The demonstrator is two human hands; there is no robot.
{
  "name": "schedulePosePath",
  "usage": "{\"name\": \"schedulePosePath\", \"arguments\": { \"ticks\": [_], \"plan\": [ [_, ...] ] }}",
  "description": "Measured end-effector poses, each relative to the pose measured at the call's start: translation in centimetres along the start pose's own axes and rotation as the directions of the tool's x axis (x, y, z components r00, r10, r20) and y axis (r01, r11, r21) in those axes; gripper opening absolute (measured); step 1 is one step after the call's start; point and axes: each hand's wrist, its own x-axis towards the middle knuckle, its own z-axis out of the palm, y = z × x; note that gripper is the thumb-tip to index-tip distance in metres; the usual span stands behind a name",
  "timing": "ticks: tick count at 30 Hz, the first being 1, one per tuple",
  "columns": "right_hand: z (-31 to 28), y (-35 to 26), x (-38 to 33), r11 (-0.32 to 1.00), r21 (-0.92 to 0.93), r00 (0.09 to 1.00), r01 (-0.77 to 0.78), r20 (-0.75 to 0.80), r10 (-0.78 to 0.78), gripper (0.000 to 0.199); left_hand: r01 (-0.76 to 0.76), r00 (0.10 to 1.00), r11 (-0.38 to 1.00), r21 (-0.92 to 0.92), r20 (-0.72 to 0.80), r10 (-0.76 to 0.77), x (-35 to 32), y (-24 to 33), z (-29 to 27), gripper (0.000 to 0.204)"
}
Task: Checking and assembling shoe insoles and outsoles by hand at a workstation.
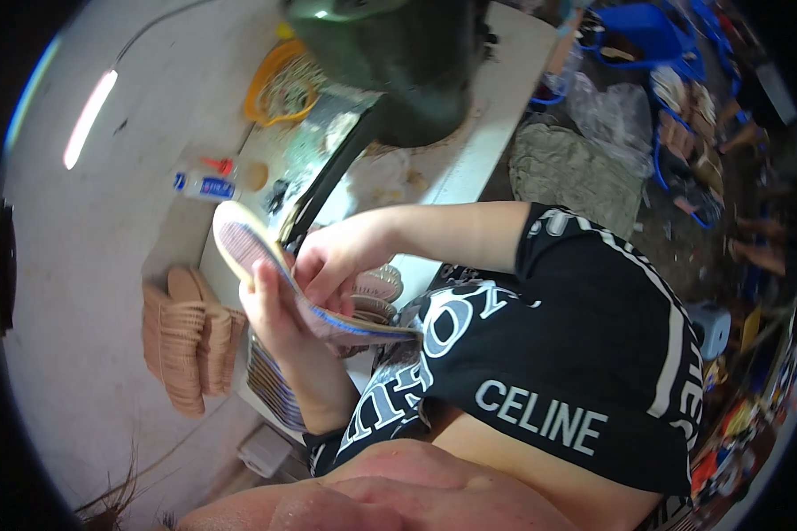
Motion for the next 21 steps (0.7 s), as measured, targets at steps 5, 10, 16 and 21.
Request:
{"name": "schedulePosePath", "arguments": {
  "ticks": [5,10,16,21],
  "plan": [
    [0.1,-3.0,-1.5,0.999,0.001,0.994,-0.039,-0.103,0.039,0.029,-0.051,0.982,0.937,0.345,-0.154,0.11,1.7,-0.9,-2.1,0.024],
    [-0.1,-3.2,-1.9,0.88,-0.458,0.924,-0.124,-0.376,-0.065,0.019,-0.093,0.971,0.975,0.203,-0.197,0.133,2.3,-2.4,-1.4,0.036],
    [1.0,-2.2,-0.3,0.97,-0.241,0.96,-0.035,-0.279,-0.035,0.017,-0.161,0.886,0.944,0.289,-0.379,0.267,2.5,-1.1,-3.6,0.032],
    [0.5,0.3,-0.8,0.941,-0.338,0.948,-0.002,-0.3,-0.106,0.027,-0.037,0.942,0.991,0.128,-0.325,0.077,5.7,-2.2,-5.1,0.028]
  ]
}}
